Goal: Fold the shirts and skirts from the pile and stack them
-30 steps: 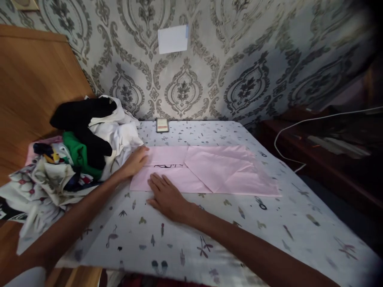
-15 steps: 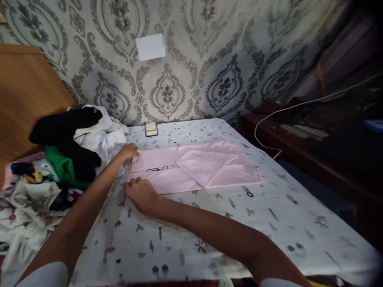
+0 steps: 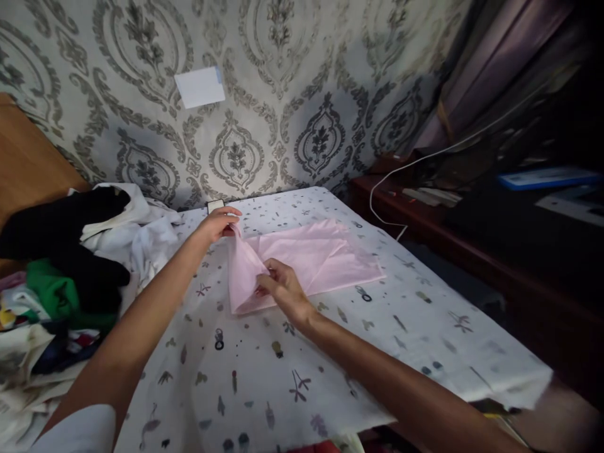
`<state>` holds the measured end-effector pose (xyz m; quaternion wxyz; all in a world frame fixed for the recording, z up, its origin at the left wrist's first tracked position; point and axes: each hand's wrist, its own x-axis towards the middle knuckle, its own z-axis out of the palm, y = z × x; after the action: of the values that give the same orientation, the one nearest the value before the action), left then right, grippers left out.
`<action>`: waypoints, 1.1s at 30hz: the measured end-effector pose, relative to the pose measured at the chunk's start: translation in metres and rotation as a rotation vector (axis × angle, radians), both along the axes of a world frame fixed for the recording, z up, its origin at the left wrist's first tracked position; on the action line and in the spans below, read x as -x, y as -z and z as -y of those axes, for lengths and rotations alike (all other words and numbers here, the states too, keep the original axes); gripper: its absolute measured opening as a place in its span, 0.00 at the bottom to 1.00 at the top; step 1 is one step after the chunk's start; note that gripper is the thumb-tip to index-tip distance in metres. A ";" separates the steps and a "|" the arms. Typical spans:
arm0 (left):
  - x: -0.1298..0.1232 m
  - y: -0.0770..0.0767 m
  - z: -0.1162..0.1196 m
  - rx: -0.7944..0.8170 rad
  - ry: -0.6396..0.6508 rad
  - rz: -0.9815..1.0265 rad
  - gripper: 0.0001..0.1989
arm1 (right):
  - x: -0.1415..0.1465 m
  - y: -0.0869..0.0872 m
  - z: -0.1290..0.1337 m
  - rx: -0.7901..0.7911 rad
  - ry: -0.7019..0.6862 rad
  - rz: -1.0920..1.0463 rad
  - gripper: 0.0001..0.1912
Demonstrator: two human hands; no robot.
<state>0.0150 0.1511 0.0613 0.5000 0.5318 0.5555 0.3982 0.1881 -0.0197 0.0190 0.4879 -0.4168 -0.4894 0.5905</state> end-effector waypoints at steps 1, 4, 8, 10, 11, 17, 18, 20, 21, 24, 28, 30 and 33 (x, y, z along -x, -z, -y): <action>-0.014 0.003 -0.003 0.004 0.013 0.011 0.11 | -0.012 0.000 0.002 0.022 0.032 -0.034 0.07; -0.050 0.014 -0.011 0.024 0.039 0.058 0.08 | -0.046 0.003 0.006 0.075 0.127 -0.088 0.09; -0.085 0.031 -0.014 0.059 0.057 0.093 0.07 | -0.077 0.015 0.010 0.174 0.200 -0.111 0.11; -0.096 0.038 -0.013 0.076 0.066 0.100 0.07 | -0.085 0.020 0.011 0.235 0.209 -0.126 0.11; -0.100 0.041 -0.013 0.082 0.071 0.103 0.07 | -0.088 0.020 0.011 0.260 0.208 -0.137 0.11; -0.105 0.051 -0.009 0.105 0.106 0.121 0.07 | -0.090 0.013 0.000 0.391 0.194 -0.112 0.11; -0.104 0.051 -0.009 0.106 0.109 0.127 0.07 | -0.089 0.012 -0.003 0.406 0.200 -0.080 0.12; -0.100 0.050 -0.009 0.101 0.111 0.145 0.06 | -0.086 0.010 -0.009 0.386 0.203 0.022 0.12; -0.097 0.049 -0.009 0.097 0.109 0.156 0.07 | -0.084 0.010 -0.010 0.333 0.201 0.105 0.12; -0.089 0.046 -0.009 0.082 0.094 0.182 0.08 | -0.078 0.004 -0.007 -0.051 0.168 0.511 0.07; -0.080 0.047 -0.010 0.053 0.090 0.203 0.10 | -0.073 -0.005 0.005 -0.451 0.022 1.071 0.23; -0.079 0.048 -0.010 0.043 0.097 0.201 0.10 | -0.073 -0.007 0.008 -0.434 -0.016 1.189 0.26; -0.085 0.052 -0.011 0.031 0.099 0.195 0.10 | -0.079 -0.006 0.007 -0.369 0.010 1.237 0.26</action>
<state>0.1002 0.1622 0.0096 0.5788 0.5096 0.4834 0.4143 0.2671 -0.0270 0.0247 0.1820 -0.5917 -0.7719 0.1450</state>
